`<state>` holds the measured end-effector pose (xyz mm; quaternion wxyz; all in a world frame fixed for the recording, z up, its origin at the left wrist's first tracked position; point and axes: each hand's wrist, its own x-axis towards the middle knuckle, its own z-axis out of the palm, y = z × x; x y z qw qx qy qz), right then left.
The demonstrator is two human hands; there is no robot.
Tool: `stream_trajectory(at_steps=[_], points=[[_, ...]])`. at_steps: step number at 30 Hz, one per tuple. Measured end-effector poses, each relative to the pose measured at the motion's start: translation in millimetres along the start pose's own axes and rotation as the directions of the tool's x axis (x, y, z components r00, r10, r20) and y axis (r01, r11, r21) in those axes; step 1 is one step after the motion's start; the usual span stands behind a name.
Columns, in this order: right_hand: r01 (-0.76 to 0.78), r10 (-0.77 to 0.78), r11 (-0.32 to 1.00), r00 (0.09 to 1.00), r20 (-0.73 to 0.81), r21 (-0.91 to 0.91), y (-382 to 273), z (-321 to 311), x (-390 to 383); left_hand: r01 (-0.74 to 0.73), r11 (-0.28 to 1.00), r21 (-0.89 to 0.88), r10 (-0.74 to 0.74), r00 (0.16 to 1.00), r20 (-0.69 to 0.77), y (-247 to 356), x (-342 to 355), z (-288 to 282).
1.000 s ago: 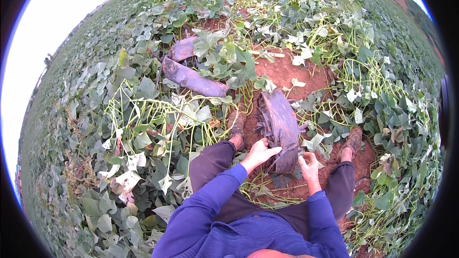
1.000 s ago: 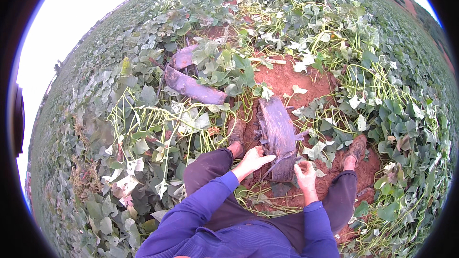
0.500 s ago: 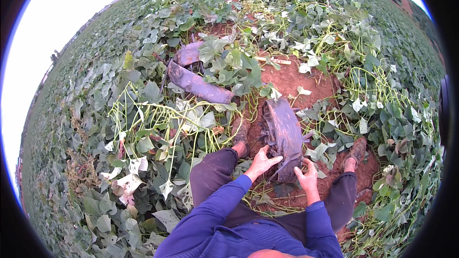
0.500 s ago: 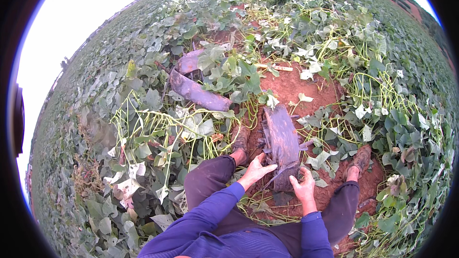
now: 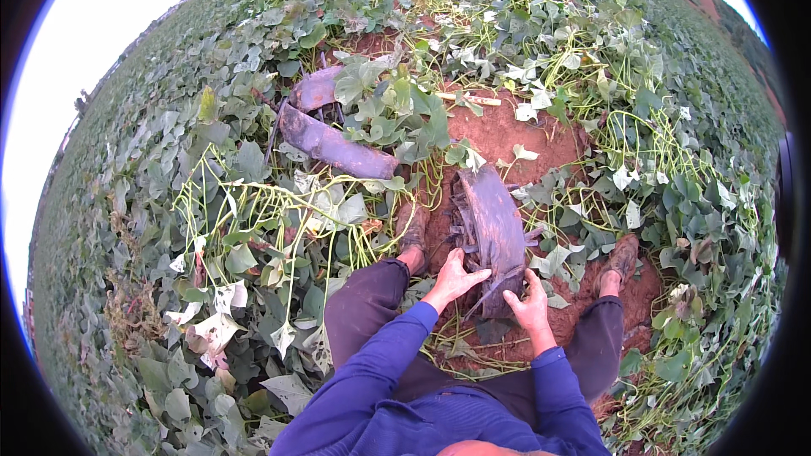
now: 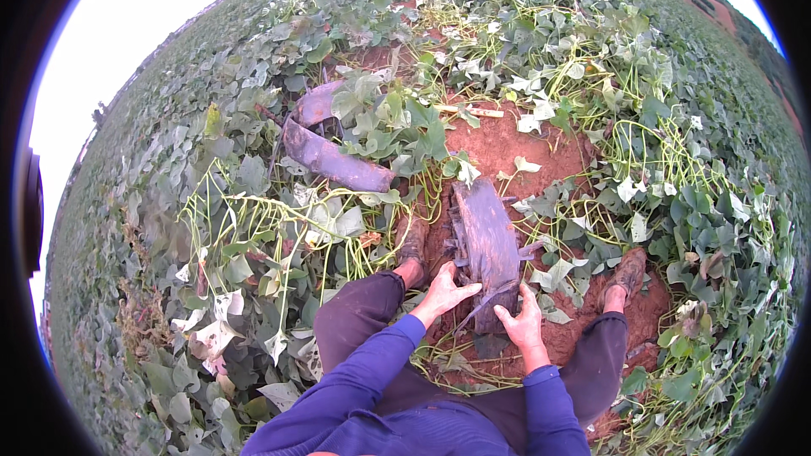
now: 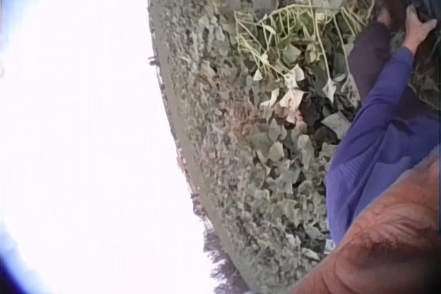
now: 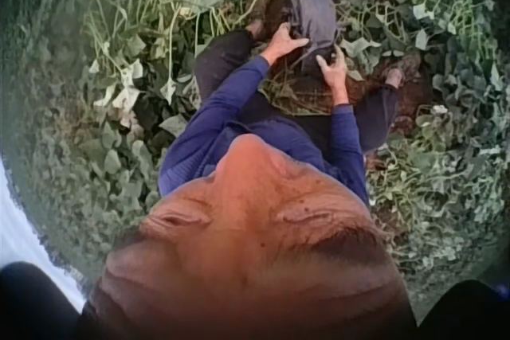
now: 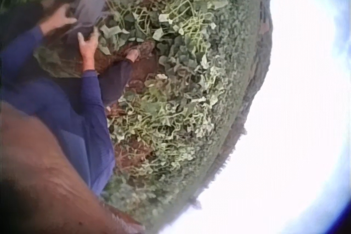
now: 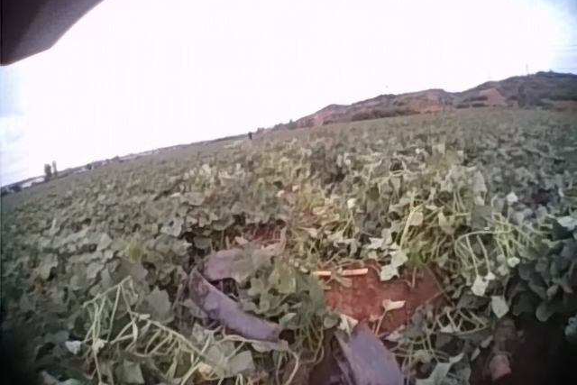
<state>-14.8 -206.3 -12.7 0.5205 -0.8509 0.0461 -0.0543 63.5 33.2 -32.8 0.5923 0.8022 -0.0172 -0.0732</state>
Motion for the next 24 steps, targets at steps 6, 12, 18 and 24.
stream_trajectory(at_steps=[6, 12, 18, 24], points=[[-0.004, 0.004, 1.000, 0.999, -0.034, 0.007, 0, -3, 28, 0.035, 0.978, 0.205, -0.040, 0.999, 0.022, 28, 3, -9], [0.027, -0.022, 0.996, 0.998, 0.053, -0.089, 8, 4, 24, -0.005, 1.000, 0.004, 0.005, 1.000, 0.002, 33, -4, -9], [0.055, -0.041, 0.985, 0.996, 0.084, -0.165, -3, 3, 24, -0.036, 0.997, -0.069, 0.033, 0.999, -0.033, 10, -4, -4], [0.067, -0.046, 0.979, 0.992, 0.114, -0.192, -19, 3, 20, 0.060, 0.956, -0.287, -0.031, 0.994, 0.105, -3, 0, -12]])
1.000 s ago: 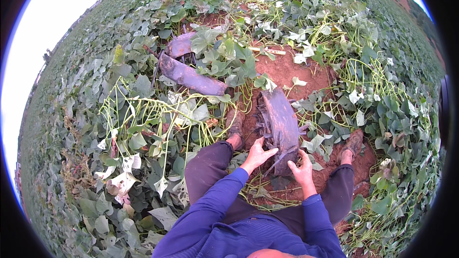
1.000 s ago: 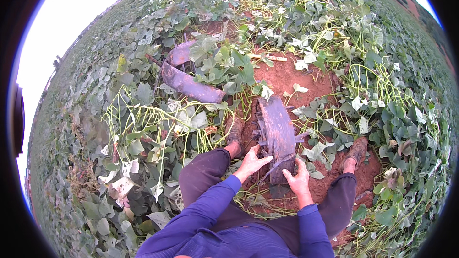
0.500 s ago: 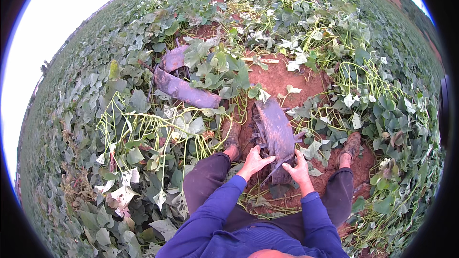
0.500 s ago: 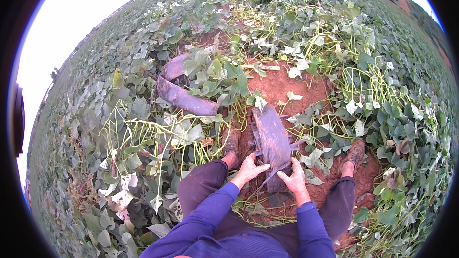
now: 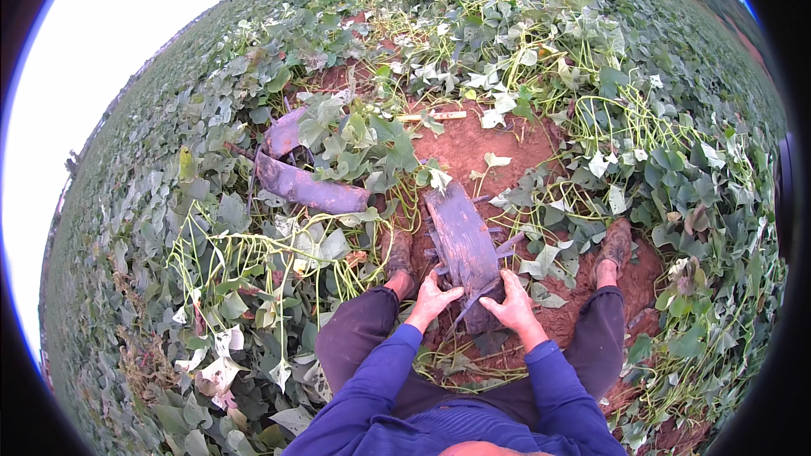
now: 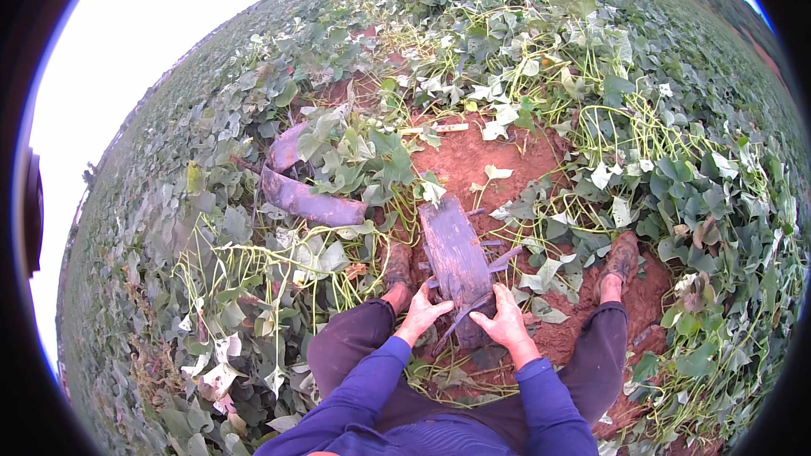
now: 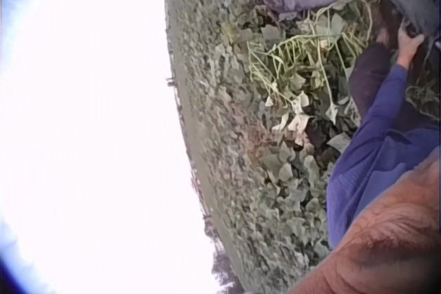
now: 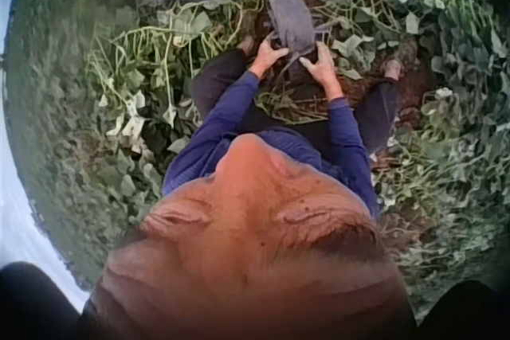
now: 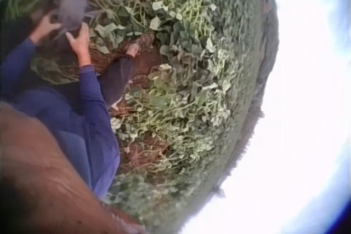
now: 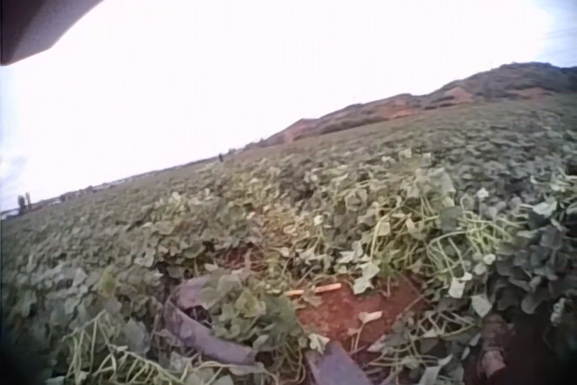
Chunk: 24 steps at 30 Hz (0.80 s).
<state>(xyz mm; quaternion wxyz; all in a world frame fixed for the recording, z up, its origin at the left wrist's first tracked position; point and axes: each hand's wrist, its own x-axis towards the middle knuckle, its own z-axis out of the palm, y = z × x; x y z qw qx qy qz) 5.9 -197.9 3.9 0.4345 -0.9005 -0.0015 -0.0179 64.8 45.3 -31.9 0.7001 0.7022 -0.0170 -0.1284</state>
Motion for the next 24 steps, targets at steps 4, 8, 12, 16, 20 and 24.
stream_trajectory(at_steps=[4, 8, 12, 16, 20, 24], points=[[0.027, -0.028, 1.000, 0.999, -0.026, -0.015, -4, 0, -3, -0.012, 0.997, -0.071, 0.013, 1.000, 0.011, 1, 2, -4], [0.039, -0.039, 0.999, 0.999, -0.003, -0.009, -4, -1, -2, 0.026, 0.990, -0.140, -0.017, 0.998, 0.060, 7, 1, -8], [0.047, -0.048, 0.998, 0.999, -0.012, -0.042, 1, -1, -2, 0.068, 0.974, -0.214, -0.053, 0.996, 0.073, 15, -1, -3], [0.053, -0.054, 0.997, 0.998, -0.024, -0.058, -8, 2, -4, 0.023, 0.974, -0.224, -0.010, 0.998, 0.059, 2, -3, -10], [0.031, -0.031, 0.996, 1.000, 0.002, -0.087, -9, 0, -6, 0.098, 0.934, -0.343, -0.075, 0.994, 0.080, 7, -1, -9], [0.050, -0.048, 0.996, 0.998, 0.035, -0.073, -17, 0, -5, 0.078, 0.964, -0.256, -0.093, 0.995, -0.047, 6, -2, -8]])
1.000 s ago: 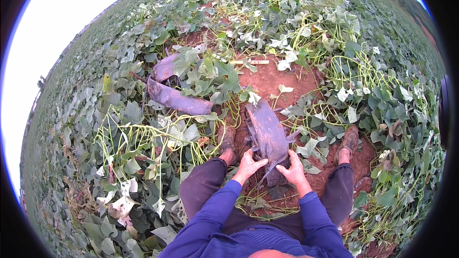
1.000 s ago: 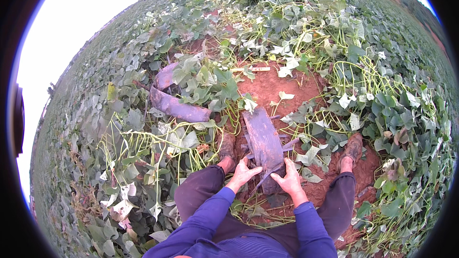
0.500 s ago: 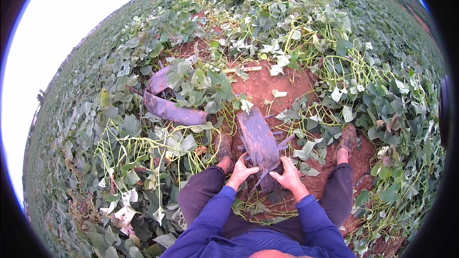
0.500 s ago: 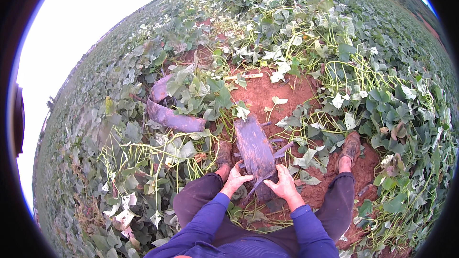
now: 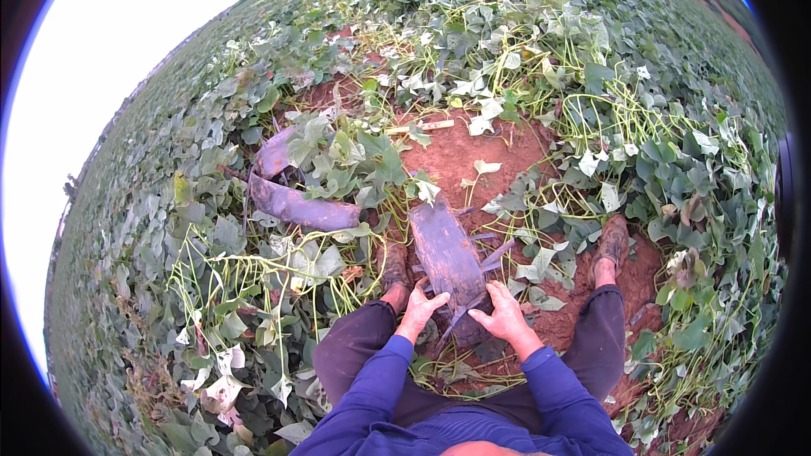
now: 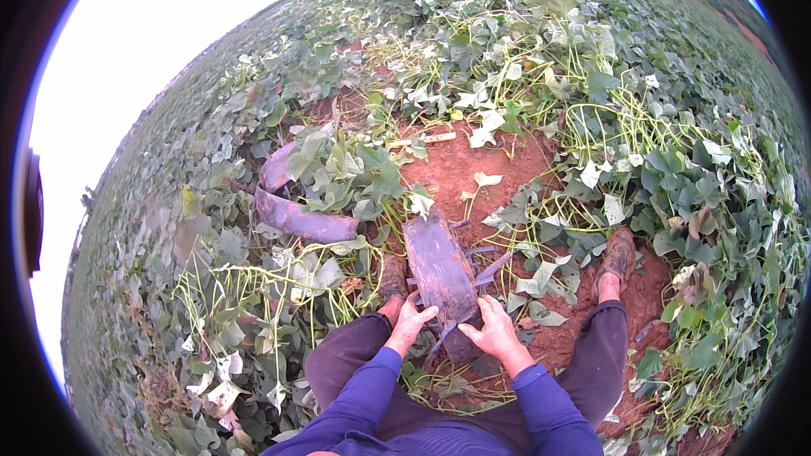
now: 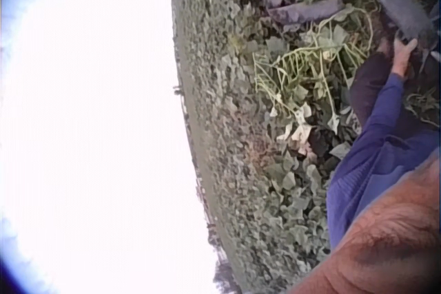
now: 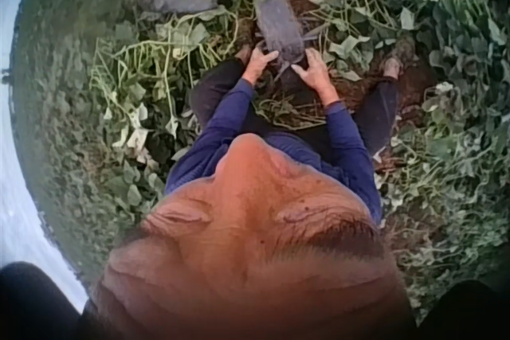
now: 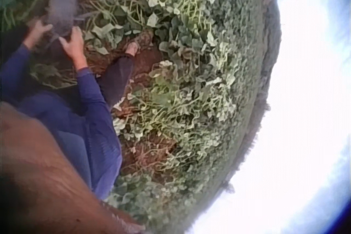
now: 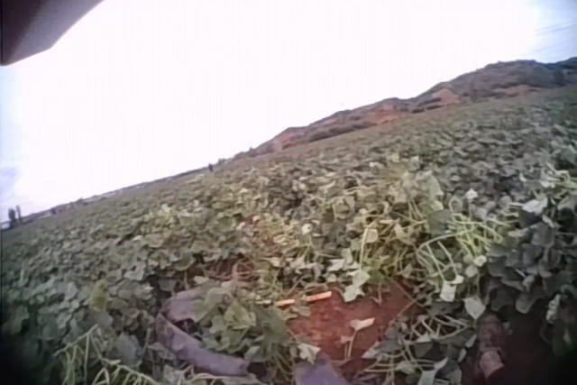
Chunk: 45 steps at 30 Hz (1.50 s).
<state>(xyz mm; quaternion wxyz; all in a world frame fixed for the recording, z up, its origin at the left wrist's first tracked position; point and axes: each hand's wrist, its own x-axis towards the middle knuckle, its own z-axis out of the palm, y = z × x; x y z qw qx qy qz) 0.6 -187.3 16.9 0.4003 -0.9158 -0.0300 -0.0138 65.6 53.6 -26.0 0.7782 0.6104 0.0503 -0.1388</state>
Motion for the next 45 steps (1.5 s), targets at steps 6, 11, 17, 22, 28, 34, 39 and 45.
stream_trajectory(at_steps=[6, 11, 17, 22, 28, 34, 39, 45], points=[[0.022, -0.023, 1.000, 1.000, -0.007, -0.017, -4, 1, 0, -0.008, 1.000, 0.024, 0.010, 0.996, -0.089, -3, 1, 4], [0.063, -0.064, 0.997, 0.997, -0.036, -0.038, -5, 3, 2, -0.049, 0.998, 0.045, 0.051, 0.997, -0.061, -6, 4, -2], [0.024, -0.021, 0.998, 0.999, -0.049, 0.064, 2, 3, 0, -0.036, 0.999, 0.021, 0.039, 0.992, -0.124, 2, -3, 15], [0.038, -0.036, 0.995, 0.999, -0.030, 0.097, -3, -7, 13, -0.047, 0.990, 0.137, 0.068, 0.986, -0.151, -2, 0, 9], [0.056, -0.052, 0.995, 0.997, -0.056, 0.078, -1, -8, 13, -0.043, 0.979, 0.198, 0.075, 0.985, -0.157, -3, 0, 13], [0.048, -0.046, 0.998, 0.998, -0.045, 0.036, 0, -1, 5, -0.052, 0.974, 0.223, 0.086, 0.985, -0.148, -7, 0, 8], [0.015, -0.015, 0.999, 1.000, -0.004, 0.045, 1, -1, -3, -0.058, 0.982, 0.180, 0.081, 0.989, -0.125, -5, -2, 9], [0.000, -0.002, 0.993, 1.000, 0.020, 0.120, 0, -3, -4, -0.070, 0.989, 0.128, 0.086, 0.988, -0.125, -19, 2, 3]])
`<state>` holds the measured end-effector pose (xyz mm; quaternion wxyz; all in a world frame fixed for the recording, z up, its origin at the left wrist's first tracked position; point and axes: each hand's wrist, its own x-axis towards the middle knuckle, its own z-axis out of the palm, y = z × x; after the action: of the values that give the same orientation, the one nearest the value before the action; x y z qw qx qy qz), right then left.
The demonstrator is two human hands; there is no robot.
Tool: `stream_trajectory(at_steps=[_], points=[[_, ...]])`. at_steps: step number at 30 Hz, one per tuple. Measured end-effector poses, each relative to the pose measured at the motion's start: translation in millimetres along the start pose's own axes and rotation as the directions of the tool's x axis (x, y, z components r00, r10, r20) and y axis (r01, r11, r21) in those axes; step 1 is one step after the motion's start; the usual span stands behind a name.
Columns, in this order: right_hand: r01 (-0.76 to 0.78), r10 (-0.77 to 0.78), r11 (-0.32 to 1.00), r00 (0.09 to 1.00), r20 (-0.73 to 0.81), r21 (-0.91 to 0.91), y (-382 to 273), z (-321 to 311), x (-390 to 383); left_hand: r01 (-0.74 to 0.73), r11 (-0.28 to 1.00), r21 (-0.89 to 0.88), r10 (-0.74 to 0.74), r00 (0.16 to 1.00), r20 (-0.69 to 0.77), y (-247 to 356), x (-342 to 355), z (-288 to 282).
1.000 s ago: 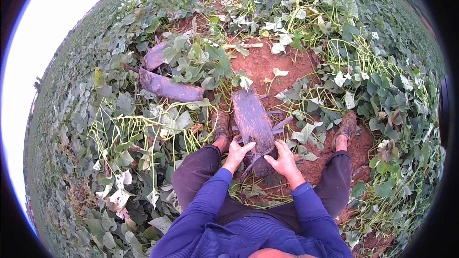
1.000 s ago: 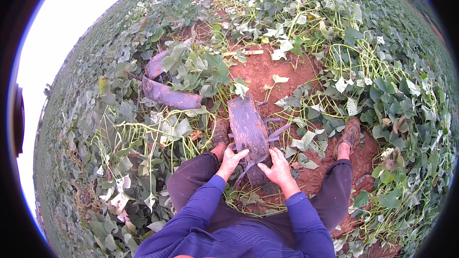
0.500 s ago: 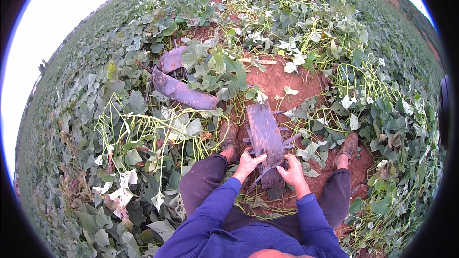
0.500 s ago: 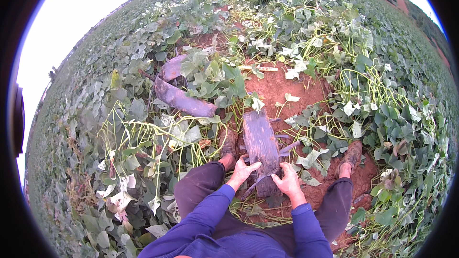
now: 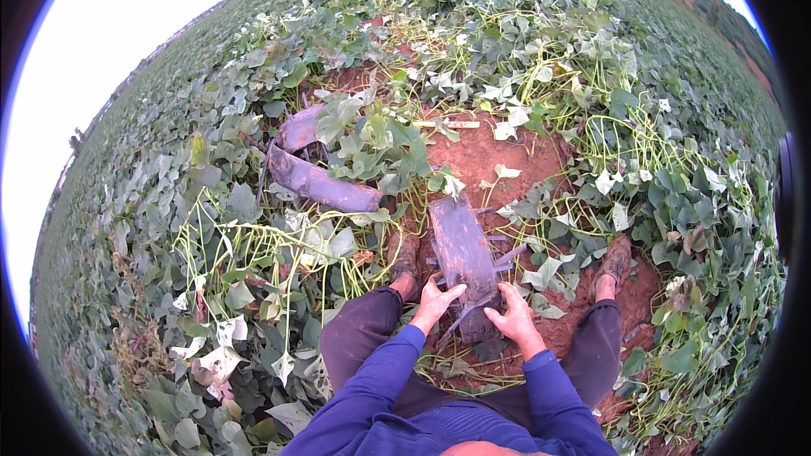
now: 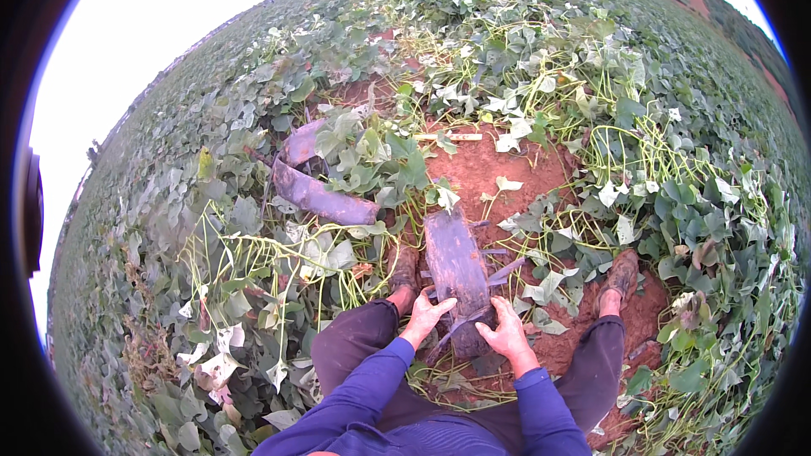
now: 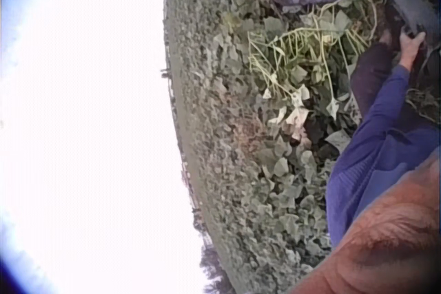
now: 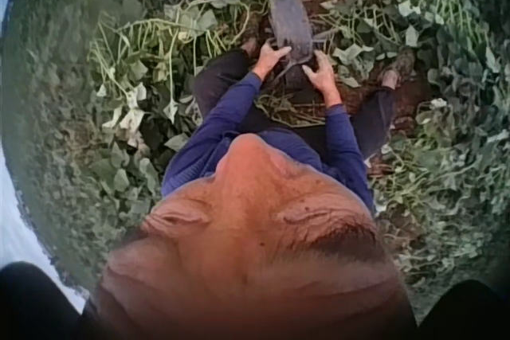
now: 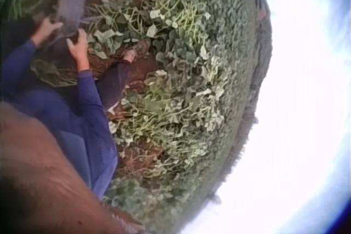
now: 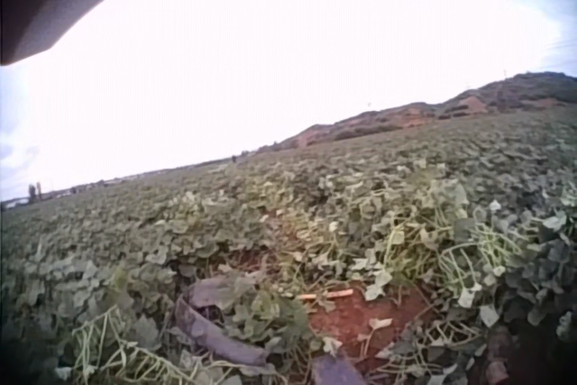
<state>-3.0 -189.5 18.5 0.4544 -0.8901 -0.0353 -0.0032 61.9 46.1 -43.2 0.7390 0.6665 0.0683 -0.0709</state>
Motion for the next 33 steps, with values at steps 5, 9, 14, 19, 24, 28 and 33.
stream_trajectory(at_steps=[5, 9, 14, 19, 24, 28, 33], points=[[0.027, -0.026, 1.000, 0.999, -0.019, 0.007, 5, -3, -1, 0.008, 1.000, 0.005, -0.008, 1.000, 0.015, 9, -3, 5], [0.039, -0.039, 0.999, 0.999, -0.018, 0.008, 4, -2, -1, 0.004, 1.000, -0.010, -0.004, 1.000, 0.007, 6, -4, 4], [0.037, -0.037, 0.999, 0.999, -0.016, -0.004, -3, 1, -2, -0.004, 1.000, 0.015, 0.004, 1.000, 0.000, 3, -5, -2], [0.052, -0.052, 0.999, 0.998, -0.030, -0.003, 3, 2, -3, 0.008, 0.997, -0.076, -0.007, 1.000, 0.012, 16, -7, 5], [0.037, -0.038, 0.998, 0.999, -0.013, -0.057, 8, -4, -1, -0.011, 0.985, -0.174, 0.021, 0.998, 0.061, 2, 4, 9], [0.023, -0.018, 0.996, 0.998, 0.059, -0.088, 16, -20, 3, -0.023, 0.999, -0.024, 0.025, 0.994, 0.108, 5, 4, -2], [-0.120, 0.105, 0.954, 0.992, -0.069, -0.276, -11, -135, 0, -0.061, 0.998, -0.019, 0.062, 0.995, 0.073, 2, 4, -3]])
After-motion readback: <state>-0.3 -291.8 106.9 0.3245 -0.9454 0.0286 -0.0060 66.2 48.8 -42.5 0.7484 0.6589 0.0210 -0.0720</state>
